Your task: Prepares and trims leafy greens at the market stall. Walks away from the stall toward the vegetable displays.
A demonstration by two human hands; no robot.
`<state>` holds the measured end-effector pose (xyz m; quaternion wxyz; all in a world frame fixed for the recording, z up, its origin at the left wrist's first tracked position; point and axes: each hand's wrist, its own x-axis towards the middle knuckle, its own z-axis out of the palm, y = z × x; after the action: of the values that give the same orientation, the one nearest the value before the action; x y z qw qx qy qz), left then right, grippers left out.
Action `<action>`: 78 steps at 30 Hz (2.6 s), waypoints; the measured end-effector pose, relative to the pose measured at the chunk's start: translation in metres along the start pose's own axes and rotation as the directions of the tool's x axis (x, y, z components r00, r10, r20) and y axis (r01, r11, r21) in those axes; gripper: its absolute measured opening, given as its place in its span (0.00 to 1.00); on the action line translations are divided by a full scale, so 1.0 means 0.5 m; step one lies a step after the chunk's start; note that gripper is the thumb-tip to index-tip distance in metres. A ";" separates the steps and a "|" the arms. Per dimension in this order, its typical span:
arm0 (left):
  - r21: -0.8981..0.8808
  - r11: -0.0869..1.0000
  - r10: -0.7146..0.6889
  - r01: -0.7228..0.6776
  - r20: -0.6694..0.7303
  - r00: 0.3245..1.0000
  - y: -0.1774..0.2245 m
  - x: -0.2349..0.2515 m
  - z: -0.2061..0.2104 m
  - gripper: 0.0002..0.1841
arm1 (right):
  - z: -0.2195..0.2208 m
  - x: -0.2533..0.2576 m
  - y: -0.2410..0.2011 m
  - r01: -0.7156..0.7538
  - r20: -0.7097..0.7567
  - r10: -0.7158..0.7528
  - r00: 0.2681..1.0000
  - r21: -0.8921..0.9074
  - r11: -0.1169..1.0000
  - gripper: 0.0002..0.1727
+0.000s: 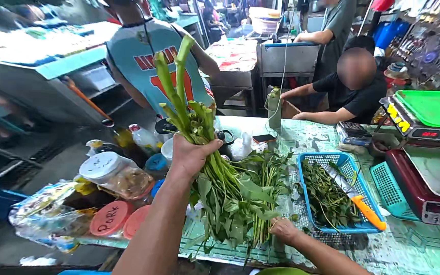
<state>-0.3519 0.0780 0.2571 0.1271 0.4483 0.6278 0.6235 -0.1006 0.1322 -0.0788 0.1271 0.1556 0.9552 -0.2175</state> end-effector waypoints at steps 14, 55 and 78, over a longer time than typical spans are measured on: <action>-0.213 0.961 -0.096 0.179 0.351 0.932 -0.113 -0.010 0.107 0.23 | -0.379 -0.054 -0.005 0.366 -0.919 0.363 0.151 0.393 0.843 0.15; -0.221 0.966 0.033 0.133 0.619 0.785 -0.071 -0.140 0.361 0.29 | -0.482 -0.287 -0.040 0.193 -0.663 0.488 0.568 0.683 0.704 0.08; 0.684 0.600 -0.671 -0.414 0.713 0.205 -0.289 -0.293 0.595 0.29 | -0.106 -0.403 0.282 -0.848 -0.063 0.954 0.293 0.443 0.290 0.36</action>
<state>-0.1135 0.1974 0.0123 0.3393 0.6687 0.6407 -0.1649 0.1251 0.2284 -0.0230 0.0459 0.7250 0.6471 -0.2312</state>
